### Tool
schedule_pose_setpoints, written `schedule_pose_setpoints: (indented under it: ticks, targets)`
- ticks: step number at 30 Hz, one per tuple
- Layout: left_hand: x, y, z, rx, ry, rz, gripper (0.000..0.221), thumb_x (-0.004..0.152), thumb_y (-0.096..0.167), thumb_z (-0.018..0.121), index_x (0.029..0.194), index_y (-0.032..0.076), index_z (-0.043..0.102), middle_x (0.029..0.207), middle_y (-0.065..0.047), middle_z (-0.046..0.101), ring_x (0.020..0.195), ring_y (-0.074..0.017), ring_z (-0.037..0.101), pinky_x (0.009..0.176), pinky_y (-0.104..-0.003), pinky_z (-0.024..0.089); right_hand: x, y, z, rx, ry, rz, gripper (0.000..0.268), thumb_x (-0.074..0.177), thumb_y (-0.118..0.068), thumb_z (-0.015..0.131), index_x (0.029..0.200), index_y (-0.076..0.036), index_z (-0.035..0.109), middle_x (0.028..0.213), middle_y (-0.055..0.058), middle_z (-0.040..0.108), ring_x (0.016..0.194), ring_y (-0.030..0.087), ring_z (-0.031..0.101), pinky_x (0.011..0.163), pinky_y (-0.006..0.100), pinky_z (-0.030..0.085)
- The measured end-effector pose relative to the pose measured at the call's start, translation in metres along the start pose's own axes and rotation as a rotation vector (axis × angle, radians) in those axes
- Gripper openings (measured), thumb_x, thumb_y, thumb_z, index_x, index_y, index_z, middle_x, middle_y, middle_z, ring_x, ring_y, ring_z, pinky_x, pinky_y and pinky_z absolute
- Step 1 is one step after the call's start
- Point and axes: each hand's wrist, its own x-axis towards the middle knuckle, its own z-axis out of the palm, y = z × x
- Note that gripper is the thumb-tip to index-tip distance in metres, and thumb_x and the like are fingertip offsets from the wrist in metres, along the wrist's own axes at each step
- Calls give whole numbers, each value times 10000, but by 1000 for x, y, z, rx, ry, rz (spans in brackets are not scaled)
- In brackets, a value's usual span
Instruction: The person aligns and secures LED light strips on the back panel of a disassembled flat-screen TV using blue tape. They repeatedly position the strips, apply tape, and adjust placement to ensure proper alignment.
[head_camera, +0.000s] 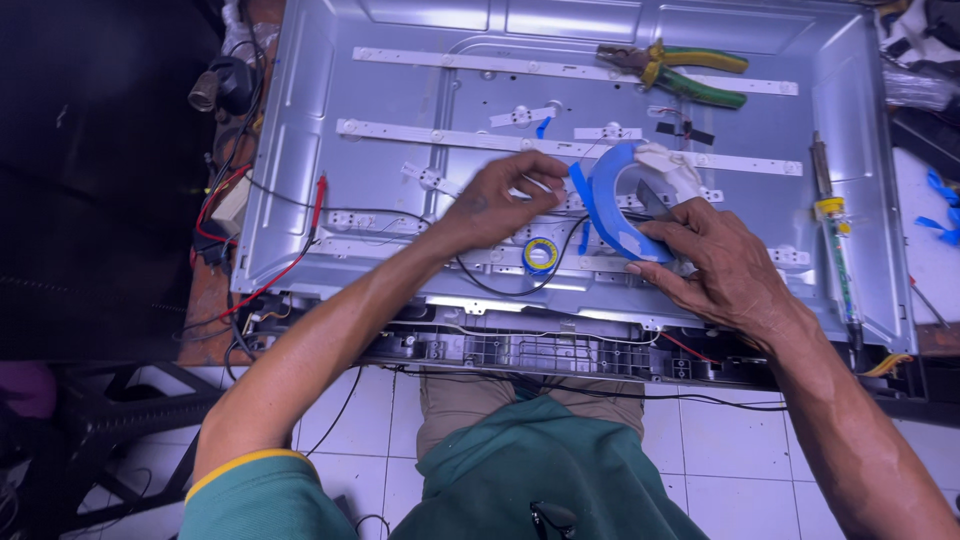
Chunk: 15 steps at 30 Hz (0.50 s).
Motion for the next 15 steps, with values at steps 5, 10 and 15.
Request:
schedule_pose_setpoints:
  ticks: [5, 10, 15]
  targets:
    - [-15, 34, -45, 218, 34, -131, 233, 781, 277, 603, 992, 179, 607, 973, -6, 626, 846, -98, 595, 722, -240, 492, 14, -1, 8, -177, -44, -223, 344, 824, -350, 573, 1048, -90, 587, 861, 86, 535, 757, 268, 527, 565, 402, 409]
    - [-22, 30, -59, 152, 30, -60, 308, 834, 269, 608, 1066, 68, 590, 892, -107, 627, 783, -112, 600, 622, -203, 535, 24, -14, 27, -213, -21, -186, 283, 770, -329, 654, 996, -159, 648, 870, 26, 556, 731, 213, 564, 691, 336, 422]
    - [-25, 17, -47, 120, -89, 2, 370, 763, 232, 703, 1074, 71, 584, 893, -100, 632, 787, -125, 621, 632, -234, 547, 27, -22, 31, -195, -24, -212, 273, 782, -316, 647, 983, -130, 642, 818, 45, 541, 690, 230, 564, 662, 348, 427]
